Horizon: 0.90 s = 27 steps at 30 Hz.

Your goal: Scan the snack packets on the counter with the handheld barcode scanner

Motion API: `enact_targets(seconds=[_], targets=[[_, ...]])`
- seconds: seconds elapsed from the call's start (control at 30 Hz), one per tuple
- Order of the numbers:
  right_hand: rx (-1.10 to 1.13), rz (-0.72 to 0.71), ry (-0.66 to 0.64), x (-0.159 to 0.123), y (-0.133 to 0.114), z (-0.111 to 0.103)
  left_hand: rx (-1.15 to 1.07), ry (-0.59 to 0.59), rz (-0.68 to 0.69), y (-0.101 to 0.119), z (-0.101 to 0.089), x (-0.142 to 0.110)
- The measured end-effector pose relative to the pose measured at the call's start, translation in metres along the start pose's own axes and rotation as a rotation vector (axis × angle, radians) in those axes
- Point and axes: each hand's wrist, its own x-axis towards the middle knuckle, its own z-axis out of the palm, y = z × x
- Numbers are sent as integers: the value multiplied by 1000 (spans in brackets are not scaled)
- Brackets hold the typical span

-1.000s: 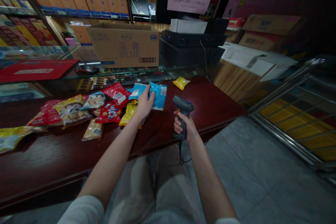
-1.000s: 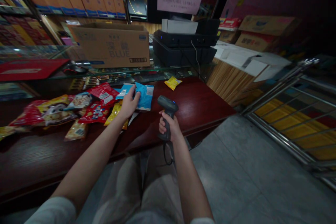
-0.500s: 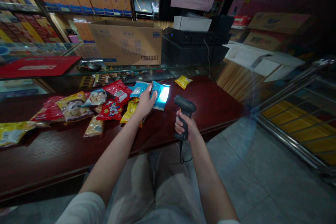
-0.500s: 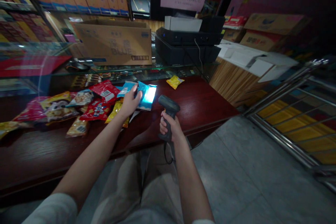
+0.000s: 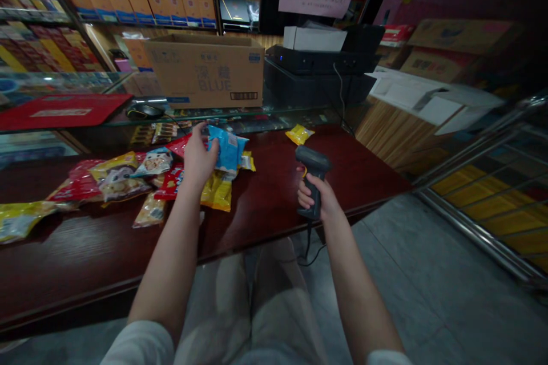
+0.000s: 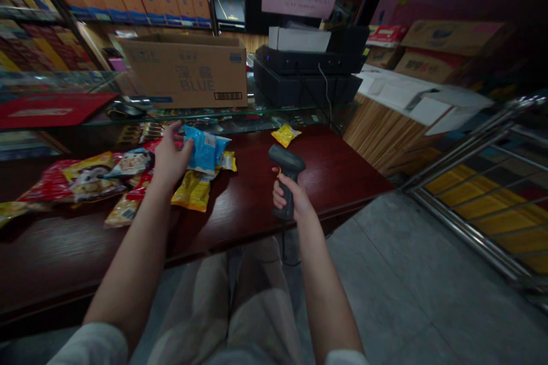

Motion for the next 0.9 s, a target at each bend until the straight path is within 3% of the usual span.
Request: enact_targets(seconds=[0.13,0.27,0.4,0.53,0.7,0.77,0.9], targets=[[-60,39,22,14,-24,-12,264,-82,-41,-9,-19,3],[-73,91,55,29,-39,-26,465,-113,48,5,-30,-3],[-51,128,72,43,-50,-43,545,-207,225,20,-28,-10],[7,125,73,50,-55,-59,594,-282,230,31,-17,-11],[103,55,106,51,-55,-78,517,-309,339,72,20,-1],[132,31,108,50,-54,-86,456,-411,376,94,47,4],[204,17,104,47,-51,-98,287,-617,310,125,114,16]])
